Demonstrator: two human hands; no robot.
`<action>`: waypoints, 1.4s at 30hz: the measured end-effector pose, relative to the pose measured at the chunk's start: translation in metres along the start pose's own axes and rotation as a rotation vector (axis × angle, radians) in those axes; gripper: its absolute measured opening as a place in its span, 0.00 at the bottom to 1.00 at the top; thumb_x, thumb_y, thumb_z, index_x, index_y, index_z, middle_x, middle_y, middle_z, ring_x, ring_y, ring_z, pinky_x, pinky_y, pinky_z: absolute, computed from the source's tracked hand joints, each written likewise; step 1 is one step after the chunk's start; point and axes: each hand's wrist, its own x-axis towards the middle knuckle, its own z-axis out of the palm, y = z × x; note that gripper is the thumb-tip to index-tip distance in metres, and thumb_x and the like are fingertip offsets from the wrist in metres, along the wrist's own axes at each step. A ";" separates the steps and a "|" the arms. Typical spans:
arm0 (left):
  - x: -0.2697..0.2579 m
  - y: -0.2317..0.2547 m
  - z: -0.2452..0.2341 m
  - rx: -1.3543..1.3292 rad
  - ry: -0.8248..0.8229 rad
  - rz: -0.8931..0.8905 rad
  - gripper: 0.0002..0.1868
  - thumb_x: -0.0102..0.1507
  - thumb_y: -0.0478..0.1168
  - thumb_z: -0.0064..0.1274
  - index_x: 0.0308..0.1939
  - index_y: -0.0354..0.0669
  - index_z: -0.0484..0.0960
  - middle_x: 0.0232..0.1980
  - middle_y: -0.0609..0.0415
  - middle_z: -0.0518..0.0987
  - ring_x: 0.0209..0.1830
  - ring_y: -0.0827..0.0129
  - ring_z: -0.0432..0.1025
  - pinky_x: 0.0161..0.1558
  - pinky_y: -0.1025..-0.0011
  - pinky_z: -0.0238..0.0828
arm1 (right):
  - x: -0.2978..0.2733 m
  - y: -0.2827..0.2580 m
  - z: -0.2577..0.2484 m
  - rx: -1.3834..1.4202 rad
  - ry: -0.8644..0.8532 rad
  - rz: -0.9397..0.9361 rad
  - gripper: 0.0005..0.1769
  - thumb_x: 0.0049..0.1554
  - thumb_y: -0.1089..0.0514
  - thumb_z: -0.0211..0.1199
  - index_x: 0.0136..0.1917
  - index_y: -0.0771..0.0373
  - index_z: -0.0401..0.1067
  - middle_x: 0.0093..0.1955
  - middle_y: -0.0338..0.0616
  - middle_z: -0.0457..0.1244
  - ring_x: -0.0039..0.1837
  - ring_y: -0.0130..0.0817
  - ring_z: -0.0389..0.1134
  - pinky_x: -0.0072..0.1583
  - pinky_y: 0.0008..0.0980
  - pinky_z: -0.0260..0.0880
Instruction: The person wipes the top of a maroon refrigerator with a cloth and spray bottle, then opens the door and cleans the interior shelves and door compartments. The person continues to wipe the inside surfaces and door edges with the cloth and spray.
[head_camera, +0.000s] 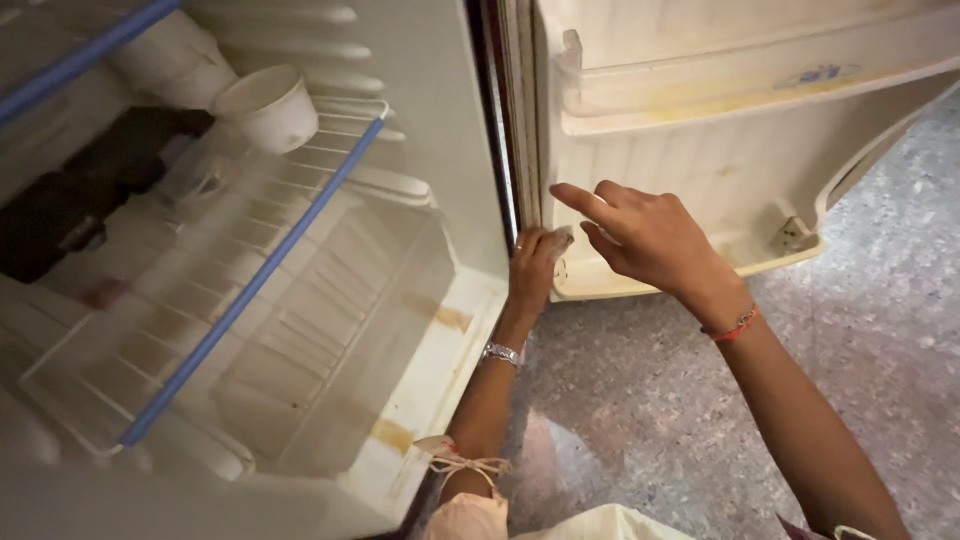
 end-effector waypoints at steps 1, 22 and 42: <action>-0.004 -0.004 0.002 0.020 0.007 0.026 0.09 0.63 0.35 0.63 0.45 0.41 0.82 0.49 0.51 0.78 0.53 0.55 0.73 0.54 0.62 0.74 | 0.001 0.002 0.002 0.011 0.018 -0.012 0.31 0.57 0.62 0.63 0.72 0.51 0.64 0.40 0.41 0.63 0.40 0.39 0.69 0.36 0.37 0.66; -0.033 -0.044 0.003 -0.001 0.054 -0.077 0.11 0.58 0.25 0.59 0.42 0.37 0.79 0.51 0.48 0.77 0.57 0.50 0.71 0.59 0.56 0.70 | 0.003 0.004 0.009 0.004 0.010 -0.030 0.30 0.58 0.61 0.64 0.73 0.51 0.64 0.41 0.40 0.64 0.40 0.38 0.68 0.36 0.36 0.65; -0.139 -0.114 0.100 -0.251 0.274 -0.980 0.14 0.47 0.28 0.68 0.37 0.32 0.87 0.32 0.49 0.86 0.31 0.65 0.79 0.36 0.69 0.76 | 0.009 0.002 0.029 0.049 -0.069 -0.002 0.31 0.57 0.61 0.62 0.73 0.51 0.63 0.39 0.41 0.63 0.37 0.39 0.68 0.34 0.37 0.65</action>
